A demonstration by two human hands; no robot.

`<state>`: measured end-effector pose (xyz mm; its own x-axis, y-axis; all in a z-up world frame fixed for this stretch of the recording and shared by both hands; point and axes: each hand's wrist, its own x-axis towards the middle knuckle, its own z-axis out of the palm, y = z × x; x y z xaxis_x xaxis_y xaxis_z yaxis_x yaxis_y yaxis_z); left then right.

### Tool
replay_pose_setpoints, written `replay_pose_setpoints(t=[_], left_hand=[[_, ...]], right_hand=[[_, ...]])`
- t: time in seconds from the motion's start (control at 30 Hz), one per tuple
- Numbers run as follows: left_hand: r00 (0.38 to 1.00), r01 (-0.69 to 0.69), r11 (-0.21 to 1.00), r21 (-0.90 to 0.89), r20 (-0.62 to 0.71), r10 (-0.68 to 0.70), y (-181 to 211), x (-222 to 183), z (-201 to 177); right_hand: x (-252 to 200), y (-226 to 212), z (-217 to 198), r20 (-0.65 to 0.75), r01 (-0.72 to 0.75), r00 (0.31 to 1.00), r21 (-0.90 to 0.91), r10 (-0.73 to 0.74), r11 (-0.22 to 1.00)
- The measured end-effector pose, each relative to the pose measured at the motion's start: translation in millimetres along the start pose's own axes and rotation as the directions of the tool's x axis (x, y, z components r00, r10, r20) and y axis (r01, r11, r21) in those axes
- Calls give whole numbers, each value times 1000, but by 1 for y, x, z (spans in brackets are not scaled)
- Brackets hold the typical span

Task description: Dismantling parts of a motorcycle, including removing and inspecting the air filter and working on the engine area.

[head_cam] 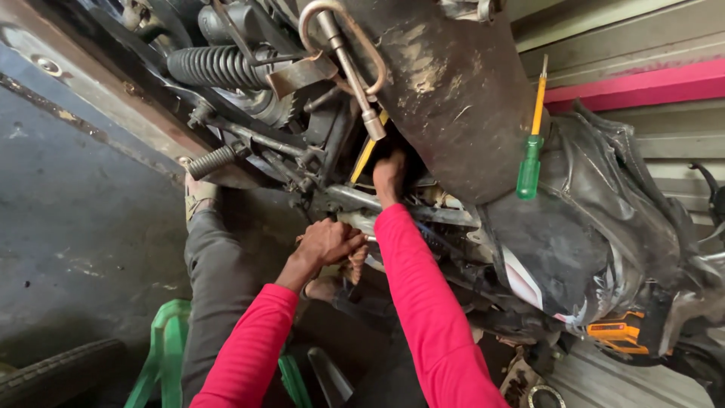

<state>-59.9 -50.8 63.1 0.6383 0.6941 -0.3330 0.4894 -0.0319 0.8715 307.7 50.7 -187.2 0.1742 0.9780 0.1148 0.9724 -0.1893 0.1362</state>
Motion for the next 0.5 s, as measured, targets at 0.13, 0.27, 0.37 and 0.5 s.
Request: replay_pose_setpoints(t=[0.13,0.27,0.37,0.5], left_hand=[[1000,9,1000,-4,-2,-9,0,-1,-1],[1000,-7,1000,-23,-25,6,1,-1,-1],[1000,-22,999,-25,-8,21,-1,-2,-1],[1000,-18,1000,3,6,18,-6,-2,3]], right_hand=[[1,38,54,130,193,981,-609,-143,770],[-36,-30,-149,-19,-172,975,561,220,810],[-34,-156,-309,-27,-135,973,740,230,659],[-35,-191,-352,-224,17,966,553,129,833]])
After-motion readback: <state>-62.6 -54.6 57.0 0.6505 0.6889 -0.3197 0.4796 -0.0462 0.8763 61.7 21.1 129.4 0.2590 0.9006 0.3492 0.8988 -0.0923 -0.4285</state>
